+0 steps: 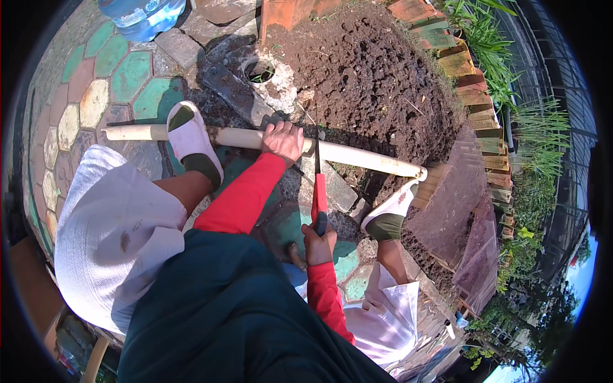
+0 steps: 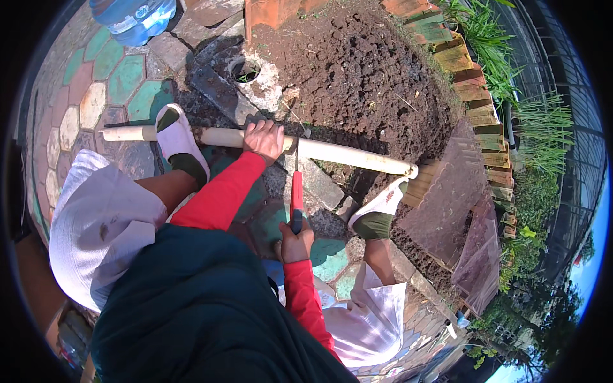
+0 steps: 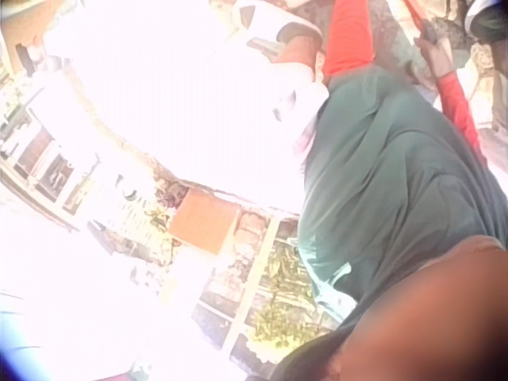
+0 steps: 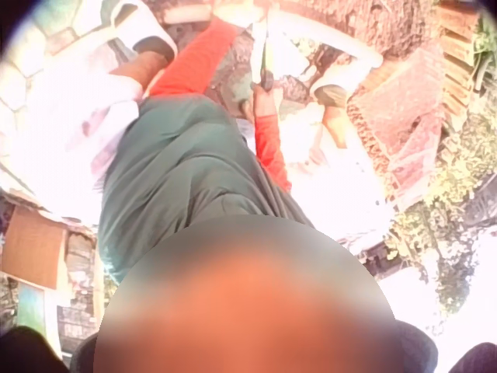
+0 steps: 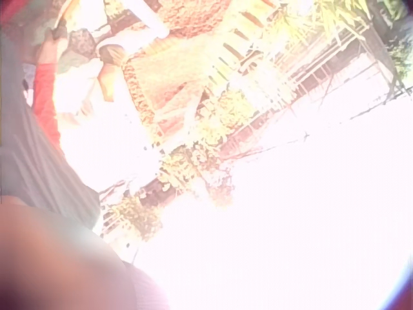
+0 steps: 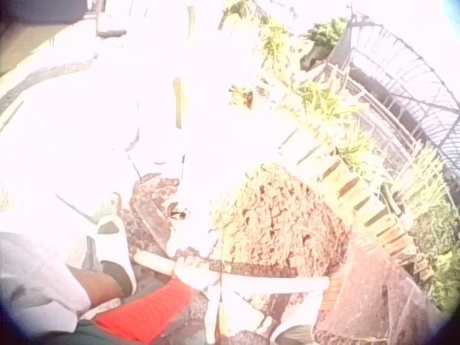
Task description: The recorder uses a hand saw to cut through a piece of bamboo laid across a garden bed.
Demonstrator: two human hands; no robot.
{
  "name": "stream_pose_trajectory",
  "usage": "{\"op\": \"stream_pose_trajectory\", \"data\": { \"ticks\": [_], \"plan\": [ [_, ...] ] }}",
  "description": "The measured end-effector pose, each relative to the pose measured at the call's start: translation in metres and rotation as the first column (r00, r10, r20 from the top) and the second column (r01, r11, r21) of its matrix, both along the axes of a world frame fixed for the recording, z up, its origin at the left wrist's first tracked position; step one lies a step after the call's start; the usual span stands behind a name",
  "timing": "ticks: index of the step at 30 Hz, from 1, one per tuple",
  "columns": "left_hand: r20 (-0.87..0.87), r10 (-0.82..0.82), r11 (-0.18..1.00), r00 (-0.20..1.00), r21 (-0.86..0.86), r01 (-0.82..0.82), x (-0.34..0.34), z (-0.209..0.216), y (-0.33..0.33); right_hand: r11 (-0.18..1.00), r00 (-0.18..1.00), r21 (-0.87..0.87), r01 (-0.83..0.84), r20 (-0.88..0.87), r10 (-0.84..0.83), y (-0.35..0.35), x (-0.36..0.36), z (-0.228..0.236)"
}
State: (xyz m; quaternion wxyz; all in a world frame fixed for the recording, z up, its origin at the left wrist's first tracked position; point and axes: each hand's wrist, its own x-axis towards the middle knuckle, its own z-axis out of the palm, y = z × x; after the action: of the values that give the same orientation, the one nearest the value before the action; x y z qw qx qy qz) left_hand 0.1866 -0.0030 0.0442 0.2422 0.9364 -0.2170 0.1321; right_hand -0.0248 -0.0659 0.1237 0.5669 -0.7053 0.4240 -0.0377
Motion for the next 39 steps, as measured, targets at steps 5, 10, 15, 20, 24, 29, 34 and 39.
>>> {"op": "stream_pose_trajectory", "data": {
  "ticks": [5, 10, 15, 20, 24, 29, 34, 39],
  "plan": [
    [0.011, -0.023, 1.000, 1.000, -0.005, 0.023, -0.002, -0.003, -0.005, 0.997, 0.997, -0.007, -0.083, -0.006, 0.083, -0.020, 0.055, -0.026],
    [0.041, 0.002, 0.999, 0.999, 0.048, -0.004, 0.003, -0.009, -0.001, 0.999, 1.000, 0.047, -0.011, 0.003, 0.011, 0.005, -0.015, 0.008],
    [-0.019, -0.011, 1.000, 1.000, 0.019, 0.012, -0.003, -0.007, 0.001, 0.995, 0.995, 0.083, -0.060, -0.069, 0.066, -0.014, 0.042, -0.005],
    [-0.094, -0.035, 0.999, 0.995, 0.031, 0.038, -0.003, -0.013, -0.001, 0.992, 0.998, 0.126, -0.032, -0.046, 0.038, -0.016, 0.034, -0.020],
    [-0.012, -0.002, 1.000, 1.000, -0.004, 0.002, 0.000, -0.006, 0.004, 0.992, 1.000, 0.128, -0.004, -0.011, 0.005, 0.005, -0.016, 0.003],
    [-0.011, -0.021, 1.000, 1.000, 0.002, 0.021, -0.002, -0.001, -0.002, 0.997, 0.997, 0.019, -0.074, -0.025, 0.074, -0.018, 0.040, -0.033],
    [0.018, 0.017, 0.999, 1.000, 0.032, -0.018, -0.002, -0.012, 0.005, 0.985, 0.999, 0.171, -0.028, 0.045, 0.021, -0.005, 0.014, -0.012],
    [0.033, 0.013, 1.000, 0.999, 0.023, -0.014, 0.001, -0.002, 0.001, 0.992, 0.996, 0.125, 0.000, -0.086, 0.011, 0.002, -0.011, 0.001]
  ]
}}
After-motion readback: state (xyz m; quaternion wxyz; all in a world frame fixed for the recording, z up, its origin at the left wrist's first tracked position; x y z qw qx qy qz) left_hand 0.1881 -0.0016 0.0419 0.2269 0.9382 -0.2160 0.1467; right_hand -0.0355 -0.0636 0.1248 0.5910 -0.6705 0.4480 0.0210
